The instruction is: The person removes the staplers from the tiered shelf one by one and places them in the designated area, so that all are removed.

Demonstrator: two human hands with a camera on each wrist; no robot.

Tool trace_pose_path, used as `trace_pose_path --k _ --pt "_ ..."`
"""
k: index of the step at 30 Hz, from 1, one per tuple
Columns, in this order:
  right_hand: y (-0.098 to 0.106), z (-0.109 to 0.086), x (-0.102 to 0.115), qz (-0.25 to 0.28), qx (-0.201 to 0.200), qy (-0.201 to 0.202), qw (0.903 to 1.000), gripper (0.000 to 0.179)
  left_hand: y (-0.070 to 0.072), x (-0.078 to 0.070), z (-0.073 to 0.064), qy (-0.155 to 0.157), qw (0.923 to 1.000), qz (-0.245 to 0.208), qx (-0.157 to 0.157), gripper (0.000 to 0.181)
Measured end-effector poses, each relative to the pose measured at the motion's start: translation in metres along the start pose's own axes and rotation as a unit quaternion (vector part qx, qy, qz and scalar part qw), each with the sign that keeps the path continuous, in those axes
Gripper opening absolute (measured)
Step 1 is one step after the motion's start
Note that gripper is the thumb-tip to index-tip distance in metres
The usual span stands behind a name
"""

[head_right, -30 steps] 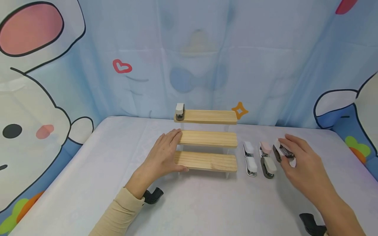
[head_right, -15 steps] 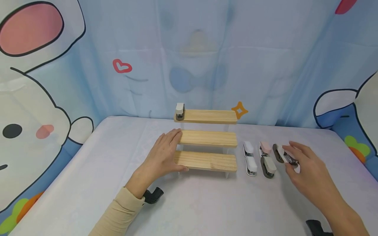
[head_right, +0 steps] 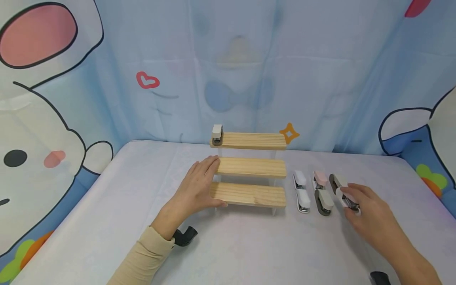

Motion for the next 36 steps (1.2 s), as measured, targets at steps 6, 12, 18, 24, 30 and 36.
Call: trace_pose_path --k 6,12,18,24,30,36 --pt "-0.011 0.002 -0.007 0.002 0.02 -0.011 0.9997 0.056 0.0 0.0 0.0 0.0 1.0 0.0 0.0 0.122" --pt "-0.019 0.004 -0.01 0.002 0.04 -0.014 0.9991 0.053 0.0 0.0 -0.001 0.0 1.0 0.001 0.001 0.122" --pt "-0.021 0.007 -0.011 -0.006 0.054 -0.006 0.9985 0.051 0.0 0.0 0.0 -0.002 1.0 0.005 -0.002 0.123" --pt "-0.024 0.009 -0.013 -0.005 0.086 -0.009 0.9962 0.046 0.0 0.0 0.0 -0.001 1.0 0.003 0.002 0.122" --pt "-0.021 0.01 -0.014 0.006 0.091 -0.003 0.9958 0.03 0.001 -0.001 -0.001 -0.003 1.0 0.002 -0.001 0.122" --pt "-0.019 0.011 -0.012 0.009 0.074 0.005 0.9972 0.028 0.001 -0.001 -0.001 -0.002 1.0 0.001 0.002 0.123"
Point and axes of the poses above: each hand's wrist, its own z-axis towards the middle knuckle, its own y-axis out of the back of the hand, x = y × z, the point moved 9 cm from there along z, towards the middle knuckle, and after that the axes turned 9 degrees about -z, right-handed, at the moved point
